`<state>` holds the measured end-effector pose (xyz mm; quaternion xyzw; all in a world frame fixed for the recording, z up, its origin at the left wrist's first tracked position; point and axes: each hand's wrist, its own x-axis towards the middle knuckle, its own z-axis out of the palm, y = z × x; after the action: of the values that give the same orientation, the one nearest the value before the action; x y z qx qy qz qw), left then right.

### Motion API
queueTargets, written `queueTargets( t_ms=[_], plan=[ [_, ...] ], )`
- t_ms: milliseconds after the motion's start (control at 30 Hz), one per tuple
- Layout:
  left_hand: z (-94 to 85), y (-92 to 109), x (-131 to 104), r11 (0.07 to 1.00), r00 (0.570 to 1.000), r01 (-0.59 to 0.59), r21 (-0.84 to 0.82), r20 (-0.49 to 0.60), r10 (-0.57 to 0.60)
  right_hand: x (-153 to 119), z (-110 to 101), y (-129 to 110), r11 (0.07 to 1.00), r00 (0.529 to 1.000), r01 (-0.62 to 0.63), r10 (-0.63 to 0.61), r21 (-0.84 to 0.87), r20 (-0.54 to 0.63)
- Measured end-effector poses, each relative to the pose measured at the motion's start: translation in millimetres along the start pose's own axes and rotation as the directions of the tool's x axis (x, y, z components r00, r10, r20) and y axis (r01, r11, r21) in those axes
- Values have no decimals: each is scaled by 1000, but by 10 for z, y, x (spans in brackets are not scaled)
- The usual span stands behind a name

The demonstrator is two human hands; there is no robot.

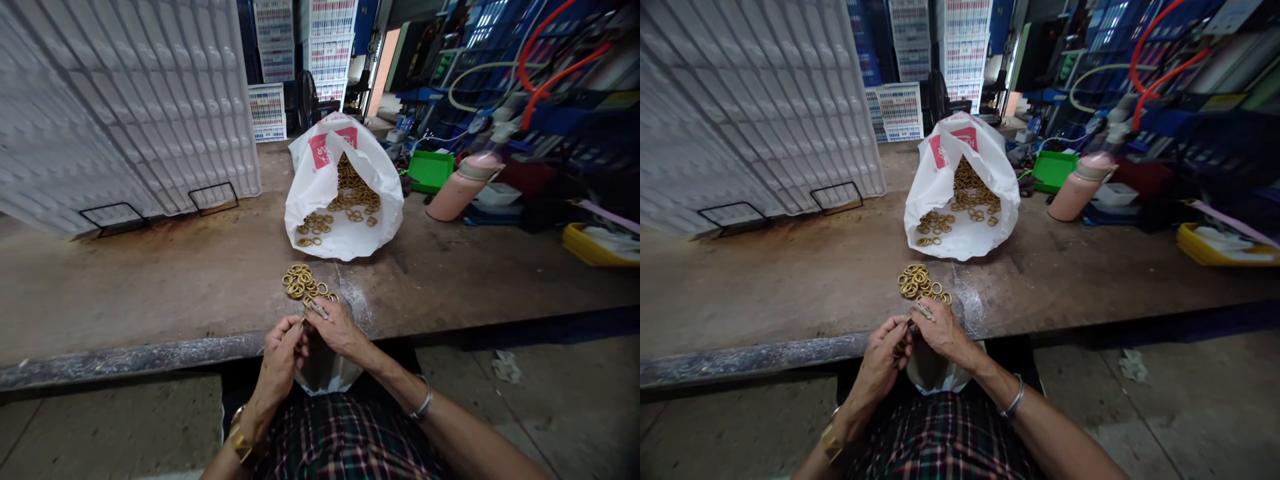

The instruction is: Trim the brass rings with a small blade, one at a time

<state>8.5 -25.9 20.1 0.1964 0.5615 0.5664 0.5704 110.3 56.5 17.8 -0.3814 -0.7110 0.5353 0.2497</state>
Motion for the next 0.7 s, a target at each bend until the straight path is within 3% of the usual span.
queueTargets(
  t_ms=[133, 333, 467, 600, 700],
  plan=[
    [-1, 9, -5, 992, 998, 46, -118, 53, -40, -4, 3, 35, 1000, 1000, -21, 21, 18, -14],
    [3, 24, -31, 992, 997, 35, -125, 66, -27, 10, -5, 41, 1000, 999, 29, -28, 4, -19],
    [8, 7, -39, 996, 1000, -2, -92, 28, 4, -17, -32, 70, 977, 996, 79, -86, -198, -32],
    [1, -26, -30, 999, 999, -36, -36, 6, 36, -92, -36, 92, 864, 987, 161, -151, -476, 60],
    [-13, -49, -22, 998, 998, -60, 15, 0, 60, -132, -27, 89, 789, 982, 188, -149, -584, 115]
  ],
)
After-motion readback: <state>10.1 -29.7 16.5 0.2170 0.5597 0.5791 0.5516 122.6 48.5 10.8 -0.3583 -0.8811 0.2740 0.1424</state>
